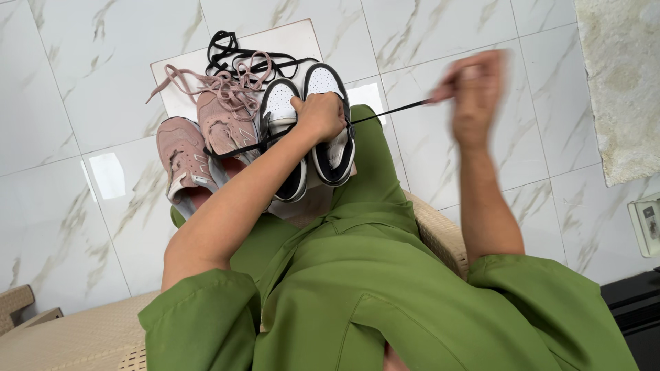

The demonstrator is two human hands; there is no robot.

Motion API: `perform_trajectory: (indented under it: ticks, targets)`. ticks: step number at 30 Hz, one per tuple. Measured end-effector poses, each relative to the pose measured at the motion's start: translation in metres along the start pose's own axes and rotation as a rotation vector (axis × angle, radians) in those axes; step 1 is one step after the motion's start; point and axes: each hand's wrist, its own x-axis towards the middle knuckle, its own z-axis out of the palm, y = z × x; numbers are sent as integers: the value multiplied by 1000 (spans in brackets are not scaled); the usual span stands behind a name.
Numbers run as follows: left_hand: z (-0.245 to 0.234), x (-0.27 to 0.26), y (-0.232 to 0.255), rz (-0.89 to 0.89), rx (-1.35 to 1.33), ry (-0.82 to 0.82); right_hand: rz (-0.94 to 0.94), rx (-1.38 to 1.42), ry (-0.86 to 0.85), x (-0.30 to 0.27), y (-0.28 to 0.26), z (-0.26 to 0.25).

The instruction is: The person threads black laces through the eyelets of a white and black sneaker, pulls the laces to tighten, and ties a knot. They repeat the process on the second sneaker, adjusting the laces and securing them.

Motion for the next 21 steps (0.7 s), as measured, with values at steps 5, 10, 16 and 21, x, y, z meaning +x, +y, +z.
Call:
perform_trajectory:
  ticks: [5,10,16,21]
  targets:
    - [-10,5,-3,3,-61,-76,-214,-513,118,7,-50,-33]
    - [-36,7,3,43,-141,-87,294,-697,-308,-8,4,23]
    - [-76,-8,13,133,-154,83,610,-427,-546,-26,82,69]
    - [-91,-16,1,234,-573,-56,876,-317,-478,-35,106,62]
